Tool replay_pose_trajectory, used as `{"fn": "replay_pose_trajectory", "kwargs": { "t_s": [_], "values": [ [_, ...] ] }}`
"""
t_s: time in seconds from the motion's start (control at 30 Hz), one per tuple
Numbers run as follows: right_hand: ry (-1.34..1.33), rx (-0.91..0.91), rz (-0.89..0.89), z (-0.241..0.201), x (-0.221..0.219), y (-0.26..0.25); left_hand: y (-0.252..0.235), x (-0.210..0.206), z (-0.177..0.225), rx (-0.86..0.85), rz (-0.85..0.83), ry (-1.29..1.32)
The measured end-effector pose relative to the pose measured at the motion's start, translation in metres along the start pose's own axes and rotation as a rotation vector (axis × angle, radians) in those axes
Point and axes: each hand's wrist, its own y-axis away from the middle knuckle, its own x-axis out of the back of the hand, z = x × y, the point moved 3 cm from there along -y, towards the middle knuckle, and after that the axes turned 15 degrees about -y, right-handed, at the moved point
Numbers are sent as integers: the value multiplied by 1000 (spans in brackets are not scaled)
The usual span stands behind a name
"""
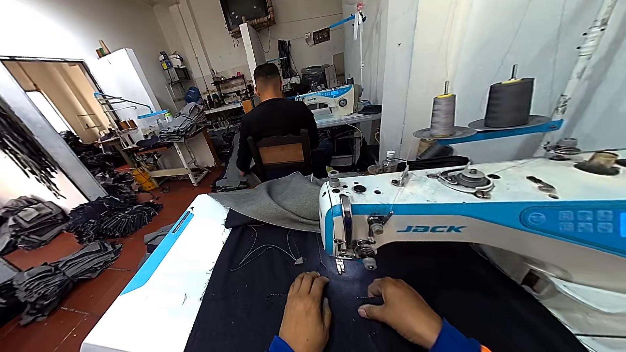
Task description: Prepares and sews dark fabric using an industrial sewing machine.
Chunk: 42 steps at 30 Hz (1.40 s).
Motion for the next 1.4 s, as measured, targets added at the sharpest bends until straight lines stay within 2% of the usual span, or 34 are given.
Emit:
{"fn": "replay_pose_trajectory", "kwargs": {
  "t_s": [0.53, 0.63, 0.7, 0.77, 0.8, 0.87, 0.9, 0.97, 1.07, 1.17, 1.4],
  "values": [
    [20, 4, -32, 0, 2, 0, 3, 3, -2, -68, 38, 8],
    [13, -6, -29, 0, 2, 0, 3, 2, -3, -77, -14, 3],
    [-47, 23, 46, 2, 2, -1, 2, 3, -3, -68, -54, -2],
    [-92, 143, 191, 8, -2, -1, 2, 4, -2, -46, -88, -24],
    [-87, 260, 260, 12, -4, 1, 2, 4, -1, -33, -104, -27],
    [-33, 638, 324, 25, -13, 8, 2, 3, 0, -34, -102, -48],
    [-1, 806, 292, 32, -17, 12, 3, 1, 0, -43, -86, -68],
    [26, 962, 174, 46, -18, 21, 5, -2, 5, -41, -79, -90],
    [26, 972, 61, 66, -7, 34, 15, -5, 29, 14, -137, -85],
    [13, 944, 14, 80, 6, 41, 15, -9, 49, 30, -105, -103],
    [42, 943, 66, 82, 11, 34, -3, -10, 40, 20, -176, -31]
  ]
}}
